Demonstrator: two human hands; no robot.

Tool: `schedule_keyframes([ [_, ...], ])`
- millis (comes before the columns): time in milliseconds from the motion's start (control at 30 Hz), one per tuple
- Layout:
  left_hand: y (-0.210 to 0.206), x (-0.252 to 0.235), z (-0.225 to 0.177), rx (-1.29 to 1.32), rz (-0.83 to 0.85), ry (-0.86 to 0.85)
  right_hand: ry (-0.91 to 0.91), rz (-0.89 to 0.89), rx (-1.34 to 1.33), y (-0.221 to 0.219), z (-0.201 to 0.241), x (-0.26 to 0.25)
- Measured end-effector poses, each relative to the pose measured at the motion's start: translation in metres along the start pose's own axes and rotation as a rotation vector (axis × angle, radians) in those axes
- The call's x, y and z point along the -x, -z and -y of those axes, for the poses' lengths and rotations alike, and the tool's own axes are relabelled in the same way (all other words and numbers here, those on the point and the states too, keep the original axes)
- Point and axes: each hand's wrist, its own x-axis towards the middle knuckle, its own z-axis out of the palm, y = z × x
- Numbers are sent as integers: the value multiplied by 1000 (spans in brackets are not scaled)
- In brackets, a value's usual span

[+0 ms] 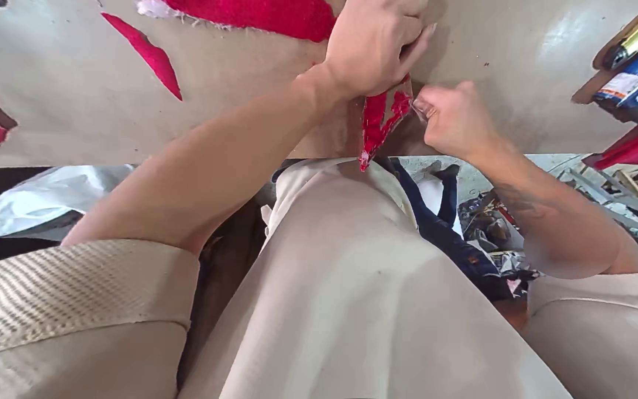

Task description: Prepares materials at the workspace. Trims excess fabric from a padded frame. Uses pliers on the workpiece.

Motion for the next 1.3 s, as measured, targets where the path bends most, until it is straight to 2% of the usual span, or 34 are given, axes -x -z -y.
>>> schedule_keyframes([
  [67,1,-2,1,-11,-13,-25,114,-82,277,-1,2,1],
  [100,1,-2,0,-11,-21,-39,100,-62,249,0,3,0],
  [133,3,-4,1,-11,-31,-47,40,1,102,4,4,-5],
  [233,3,0,-2,-1,-11,-48,-208,242,-631,6,-3,-10],
  [267,3,-2,-1,0,-20,-64,-190,242,-660,7,-7,-11],
  [333,4,-6,4,4,-43,-91,27,138,-287,11,-10,-13],
  [433,3,-4,5,-2,-56,-108,398,-227,315,-7,-19,2],
  [467,3,-5,5,-10,-59,-116,454,-327,406,-12,-24,3],
  [533,4,-5,5,-26,-66,-135,474,-412,397,-16,-26,6],
  [633,7,-10,0,-57,-78,-161,358,-303,230,-1,-29,22],
  [700,13,-11,-5,-39,-76,-154,157,-211,133,15,-31,43],
  [767,31,-10,-6,12,-55,-159,-16,-197,-36,27,-30,59],
  [900,56,-12,9,-262,165,-189,-177,-130,-168,28,-22,77],
  [967,54,1,13,-420,109,-85,-218,-126,-188,22,-20,85],
  [1067,53,30,-4,-528,-37,394,-286,-243,-281,19,-19,107],
  [1133,45,46,-28,-497,-50,623,-325,-320,-348,14,-18,122],
  [1233,23,66,-73,-395,30,792,-330,-296,-419,-7,-6,121],
  [1300,18,67,-97,-327,83,836,-310,-318,-433,-15,-2,104],
])
